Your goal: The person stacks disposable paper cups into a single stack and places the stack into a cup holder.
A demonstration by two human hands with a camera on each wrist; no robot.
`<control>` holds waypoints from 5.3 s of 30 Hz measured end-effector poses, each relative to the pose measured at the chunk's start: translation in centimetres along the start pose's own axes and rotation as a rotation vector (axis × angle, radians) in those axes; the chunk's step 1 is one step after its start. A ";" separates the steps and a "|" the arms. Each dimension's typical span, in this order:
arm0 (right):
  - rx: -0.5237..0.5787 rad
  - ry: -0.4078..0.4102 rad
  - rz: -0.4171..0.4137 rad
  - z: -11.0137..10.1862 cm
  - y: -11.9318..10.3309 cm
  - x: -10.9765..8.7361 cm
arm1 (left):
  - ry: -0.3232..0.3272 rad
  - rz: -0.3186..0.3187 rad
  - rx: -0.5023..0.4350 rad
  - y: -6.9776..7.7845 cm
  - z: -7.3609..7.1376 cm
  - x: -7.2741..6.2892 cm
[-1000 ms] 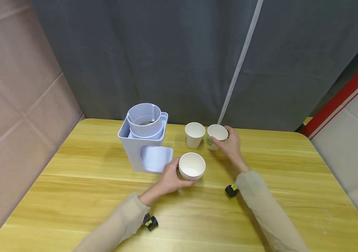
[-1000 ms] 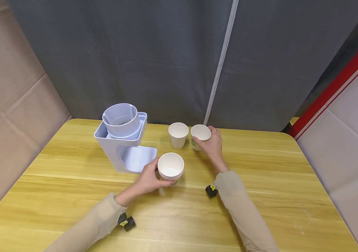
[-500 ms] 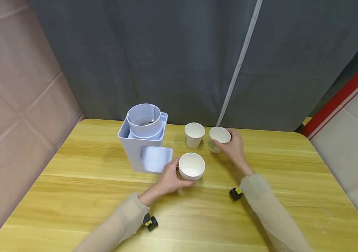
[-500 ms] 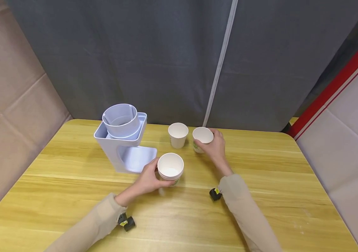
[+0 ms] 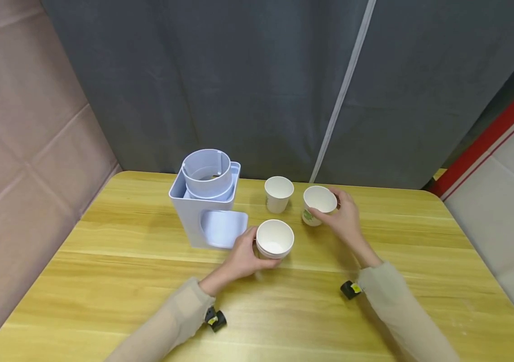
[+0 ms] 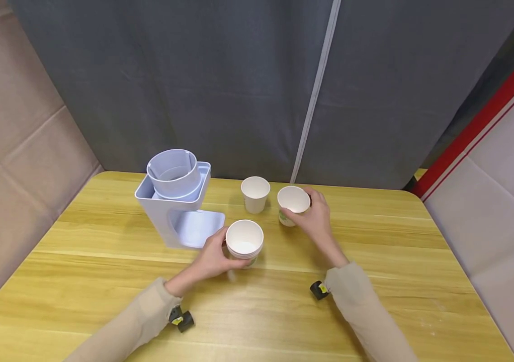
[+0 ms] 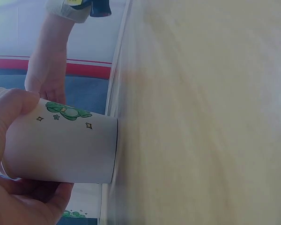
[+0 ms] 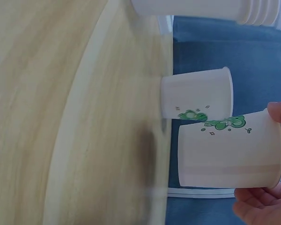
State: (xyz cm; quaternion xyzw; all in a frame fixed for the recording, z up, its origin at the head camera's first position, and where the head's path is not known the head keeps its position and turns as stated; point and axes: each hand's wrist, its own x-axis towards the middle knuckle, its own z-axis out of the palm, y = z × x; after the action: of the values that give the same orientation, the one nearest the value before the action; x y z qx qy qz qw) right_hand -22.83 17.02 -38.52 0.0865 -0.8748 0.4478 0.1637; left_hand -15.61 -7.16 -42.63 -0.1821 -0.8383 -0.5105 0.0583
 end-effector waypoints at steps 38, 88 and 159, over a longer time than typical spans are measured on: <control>-0.052 -0.069 -0.076 -4.0 -2.3 -6.1 | 0.000 0.019 -0.002 0.4 -0.1 0.0; 0.007 -0.093 -0.199 -5.2 -6.9 -7.7 | 0.001 0.013 0.027 0.0 -0.1 0.1; 0.266 -0.252 -0.286 0.2 -9.1 -4.8 | -0.019 0.020 -0.020 -0.1 -0.2 0.3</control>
State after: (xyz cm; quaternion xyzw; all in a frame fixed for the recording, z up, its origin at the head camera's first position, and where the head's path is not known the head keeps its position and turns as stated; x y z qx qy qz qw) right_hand -15.70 11.56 -33.57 0.2857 -0.8004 0.5171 0.1019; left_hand -15.90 -7.34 -42.49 -0.1959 -0.8319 -0.5164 0.0538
